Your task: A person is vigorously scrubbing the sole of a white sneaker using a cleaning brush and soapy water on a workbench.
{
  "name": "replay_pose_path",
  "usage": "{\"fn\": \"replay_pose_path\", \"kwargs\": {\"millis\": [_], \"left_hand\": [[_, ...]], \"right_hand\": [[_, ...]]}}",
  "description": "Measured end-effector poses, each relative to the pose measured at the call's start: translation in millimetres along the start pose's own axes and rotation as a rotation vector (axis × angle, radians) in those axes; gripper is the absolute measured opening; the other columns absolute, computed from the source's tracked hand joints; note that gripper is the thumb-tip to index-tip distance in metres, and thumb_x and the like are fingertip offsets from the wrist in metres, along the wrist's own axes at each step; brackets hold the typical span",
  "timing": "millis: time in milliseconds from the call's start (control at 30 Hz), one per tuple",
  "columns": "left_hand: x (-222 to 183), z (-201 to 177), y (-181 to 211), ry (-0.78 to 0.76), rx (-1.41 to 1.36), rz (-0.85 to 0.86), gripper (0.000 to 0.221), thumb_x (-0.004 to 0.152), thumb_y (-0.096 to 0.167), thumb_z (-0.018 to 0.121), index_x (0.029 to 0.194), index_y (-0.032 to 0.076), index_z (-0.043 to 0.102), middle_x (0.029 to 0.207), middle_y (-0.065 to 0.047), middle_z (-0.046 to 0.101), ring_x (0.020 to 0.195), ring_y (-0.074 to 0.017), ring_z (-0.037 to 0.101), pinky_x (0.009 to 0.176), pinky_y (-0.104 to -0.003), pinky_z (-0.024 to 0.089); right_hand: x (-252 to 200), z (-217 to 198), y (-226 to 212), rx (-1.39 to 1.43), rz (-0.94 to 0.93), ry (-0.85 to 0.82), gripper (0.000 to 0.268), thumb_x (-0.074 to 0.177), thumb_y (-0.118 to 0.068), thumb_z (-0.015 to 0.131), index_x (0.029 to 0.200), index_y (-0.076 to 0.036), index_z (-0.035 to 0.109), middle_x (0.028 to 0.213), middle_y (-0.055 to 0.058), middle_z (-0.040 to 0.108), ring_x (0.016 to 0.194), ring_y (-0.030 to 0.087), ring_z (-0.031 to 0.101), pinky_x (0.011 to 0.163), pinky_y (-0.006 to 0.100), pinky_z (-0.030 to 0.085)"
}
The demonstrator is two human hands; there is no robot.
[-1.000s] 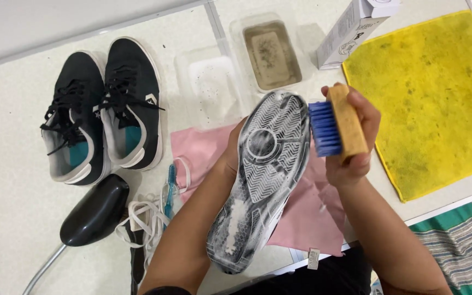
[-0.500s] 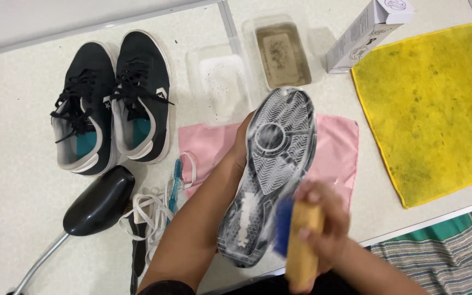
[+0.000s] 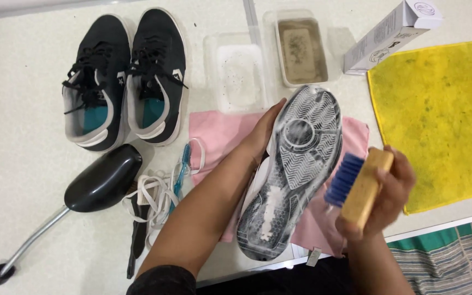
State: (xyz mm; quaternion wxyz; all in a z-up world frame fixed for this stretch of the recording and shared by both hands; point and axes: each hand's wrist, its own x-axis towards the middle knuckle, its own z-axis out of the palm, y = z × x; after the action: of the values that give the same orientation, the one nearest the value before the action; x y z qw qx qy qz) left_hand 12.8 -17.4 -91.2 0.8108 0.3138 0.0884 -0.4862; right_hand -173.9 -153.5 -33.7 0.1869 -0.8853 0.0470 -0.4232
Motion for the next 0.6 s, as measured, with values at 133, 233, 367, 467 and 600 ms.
{"fn": "replay_pose_path", "kwargs": {"millis": [133, 233, 367, 467, 600], "left_hand": [[0.6, -2.0, -3.3, -0.178, -0.065, 0.091, 0.062, 0.101, 0.052, 0.051, 0.133, 0.001, 0.065, 0.126, -0.018, 0.07, 0.114, -0.0332, 0.067, 0.108, -0.044, 0.046], [-3.8, -2.1, 0.1, -0.142, 0.025, 0.107, 0.065, 0.1, 0.054, 0.049, 0.133, 0.001, 0.065, 0.124, -0.02, 0.071, 0.114, -0.0353, 0.068, 0.109, -0.046, 0.046], [-30.1, 25.6, 18.9, 0.015, 0.257, 0.102, 0.072, 0.094, 0.055, 0.041, 0.146, 0.007, 0.056, 0.143, -0.017, 0.062, 0.135, -0.0306, 0.057, 0.12, -0.041, 0.035], [-30.8, 28.3, 18.6, 0.015, 0.241, 0.061, 0.073, 0.093, 0.056, 0.04, 0.148, 0.009, 0.054, 0.144, -0.017, 0.062, 0.134, -0.0308, 0.057, 0.119, -0.041, 0.035], [-28.1, 26.1, 17.4, 0.049, 0.253, 0.106, 0.073, 0.094, 0.053, 0.04, 0.15, 0.009, 0.051, 0.148, -0.017, 0.059, 0.137, -0.0301, 0.054, 0.12, -0.04, 0.034]], "right_hand": [[-18.4, -11.2, -10.0, 0.298, 0.337, -0.105, 0.059, 0.085, -0.052, 0.043, 0.116, -0.004, 0.055, 0.106, 0.018, 0.051, 0.096, 0.03, 0.053, 0.082, 0.045, 0.047], [-47.9, -21.6, -48.7, 0.394, 0.324, -0.186, 0.034, 0.089, -0.033, 0.047, 0.113, -0.012, 0.059, 0.105, 0.014, 0.051, 0.092, 0.03, 0.055, 0.081, 0.044, 0.049], [-93.5, -38.5, 1.0, 0.456, 0.526, -0.21, 0.067, 0.076, -0.036, 0.067, 0.13, 0.003, 0.06, 0.114, 0.017, 0.068, 0.099, 0.024, 0.067, 0.09, 0.036, 0.054], [-14.6, -20.9, 6.1, 0.201, -0.175, -0.17, 0.08, 0.073, -0.062, 0.056, 0.123, 0.0, 0.051, 0.138, 0.027, 0.031, 0.13, 0.053, 0.047, 0.114, 0.068, 0.042], [-21.4, -26.8, -42.2, 0.07, 0.615, -0.269, 0.043, 0.105, -0.024, 0.051, 0.071, -0.013, 0.026, 0.063, -0.002, 0.025, 0.066, 0.013, 0.023, 0.062, 0.04, 0.025]]}}
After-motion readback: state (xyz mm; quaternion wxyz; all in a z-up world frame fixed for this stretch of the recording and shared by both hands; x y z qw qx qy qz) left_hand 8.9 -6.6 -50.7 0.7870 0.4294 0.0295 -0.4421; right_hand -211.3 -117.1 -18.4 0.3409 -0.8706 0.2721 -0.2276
